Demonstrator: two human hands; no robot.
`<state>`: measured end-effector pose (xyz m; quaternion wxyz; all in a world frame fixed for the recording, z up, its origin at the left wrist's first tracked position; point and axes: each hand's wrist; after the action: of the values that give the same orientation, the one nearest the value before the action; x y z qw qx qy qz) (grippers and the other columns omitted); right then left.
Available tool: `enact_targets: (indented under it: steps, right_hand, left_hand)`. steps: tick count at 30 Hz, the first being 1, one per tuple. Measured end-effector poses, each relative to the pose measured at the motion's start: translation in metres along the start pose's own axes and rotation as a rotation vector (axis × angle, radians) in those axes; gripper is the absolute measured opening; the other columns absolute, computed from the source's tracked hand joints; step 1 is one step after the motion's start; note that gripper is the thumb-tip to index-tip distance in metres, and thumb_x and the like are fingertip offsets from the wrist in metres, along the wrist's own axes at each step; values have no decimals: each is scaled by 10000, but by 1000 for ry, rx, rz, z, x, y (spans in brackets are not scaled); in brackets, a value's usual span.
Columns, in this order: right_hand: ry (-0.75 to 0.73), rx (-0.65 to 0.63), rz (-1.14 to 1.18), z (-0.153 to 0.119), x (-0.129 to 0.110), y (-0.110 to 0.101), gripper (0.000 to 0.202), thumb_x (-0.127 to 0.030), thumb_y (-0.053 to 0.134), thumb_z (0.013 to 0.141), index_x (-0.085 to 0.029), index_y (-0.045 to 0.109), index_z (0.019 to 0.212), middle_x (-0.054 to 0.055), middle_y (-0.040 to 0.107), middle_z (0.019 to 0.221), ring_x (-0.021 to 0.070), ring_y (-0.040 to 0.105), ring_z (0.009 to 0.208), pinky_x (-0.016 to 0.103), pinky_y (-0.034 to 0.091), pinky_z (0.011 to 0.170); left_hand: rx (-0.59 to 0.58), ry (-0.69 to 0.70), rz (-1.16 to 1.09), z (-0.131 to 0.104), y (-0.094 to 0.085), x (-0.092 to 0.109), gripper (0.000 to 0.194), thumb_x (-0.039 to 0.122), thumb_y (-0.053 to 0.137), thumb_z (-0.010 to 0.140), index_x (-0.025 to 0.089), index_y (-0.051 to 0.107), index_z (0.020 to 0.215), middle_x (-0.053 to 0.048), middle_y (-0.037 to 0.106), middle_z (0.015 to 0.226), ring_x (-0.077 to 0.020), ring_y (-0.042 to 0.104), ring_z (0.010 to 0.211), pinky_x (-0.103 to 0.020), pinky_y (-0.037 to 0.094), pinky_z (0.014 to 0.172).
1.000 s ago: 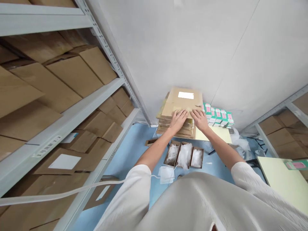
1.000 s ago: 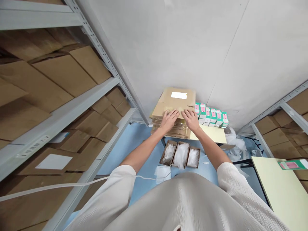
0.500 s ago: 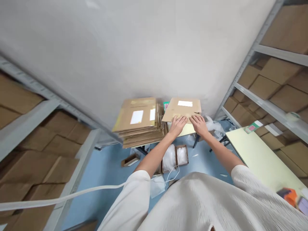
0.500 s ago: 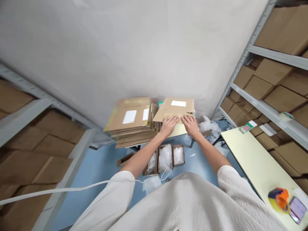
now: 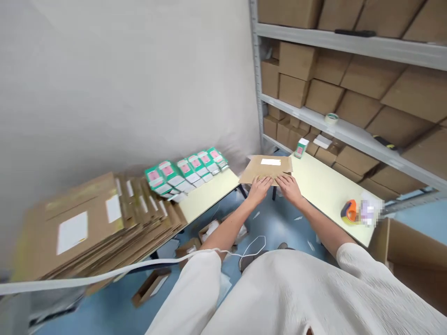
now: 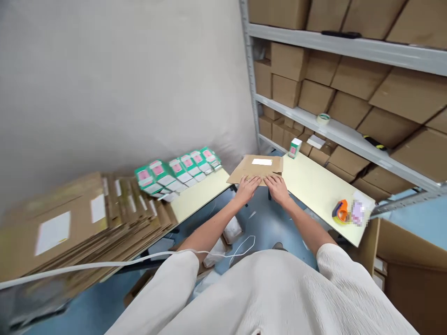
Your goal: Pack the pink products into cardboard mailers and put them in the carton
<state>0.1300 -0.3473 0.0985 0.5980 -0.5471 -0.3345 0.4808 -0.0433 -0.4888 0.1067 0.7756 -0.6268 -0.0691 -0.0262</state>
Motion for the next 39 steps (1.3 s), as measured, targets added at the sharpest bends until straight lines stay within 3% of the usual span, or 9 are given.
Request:
enact_targets:
  steps: [4,8,15,22,27,31,39]
  right_hand:
    - [145,2,-8,-52,47,-1,582,-151,403,1054,-193,574,1609,134,608,1608,313,517,1472,507,316,1250]
    - [297,-11,-28,-92,77,3,566,-154,413,1057,-200,594,1591,136,628,1586,313,523,1458,510,329,1241]
    - [526,-47,-56,-127,113,21,580,-151,443,1048,-224,577,1607,126,638,1575,303,523,1451,494,340,1239]
    - [781,-125,-24,-119,141,48,637,-161,478,1021,-181,510,1657,173,554,1649,326,495,1493,503,343,1237]
    - [962,-257,100,-97,161,69,690,-231,580,975,-167,493,1657,205,439,1725,347,422,1566,543,315,1262]
    - [1004,-281,175,-88,172,79,697,-304,586,999,-187,455,1674,203,371,1763,339,385,1597,559,321,1260]
    - [1039,-259,226,-89,204,86,597,-275,524,1031,-195,521,1623,183,436,1729,338,418,1573,540,370,1245]
  left_hand:
    - [-69,157,-59,47,31,41,679,47,460,990,276,544,1624,-109,617,1608,-263,561,1502,-537,307,1322]
    - [-141,307,-123,87,60,69,693,34,469,971,265,552,1619,-113,620,1604,-253,563,1502,-527,329,1312]
    - [-250,484,-197,147,108,97,691,45,443,972,259,546,1622,-103,609,1618,-240,536,1523,-502,342,1306]
    - [-388,637,-249,201,150,94,759,57,473,943,243,466,1679,-132,517,1692,-274,455,1585,-534,309,1330]
    - [-519,632,-268,229,177,80,731,60,454,946,213,479,1660,-156,457,1729,-305,382,1629,-606,292,1330]
    - [-541,605,-254,244,195,67,710,70,460,958,185,455,1659,-176,423,1745,-309,375,1632,-593,292,1328]
    - [-547,539,-243,263,229,59,575,182,453,1054,205,473,1629,-177,462,1714,-312,419,1595,-556,321,1309]
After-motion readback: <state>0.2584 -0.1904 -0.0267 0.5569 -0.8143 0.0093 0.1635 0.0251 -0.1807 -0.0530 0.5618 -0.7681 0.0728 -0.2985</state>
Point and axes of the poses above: each hand's wrist, its own z-axis towards the middle knuckle, its own y-axis out of the palm, x = y × z
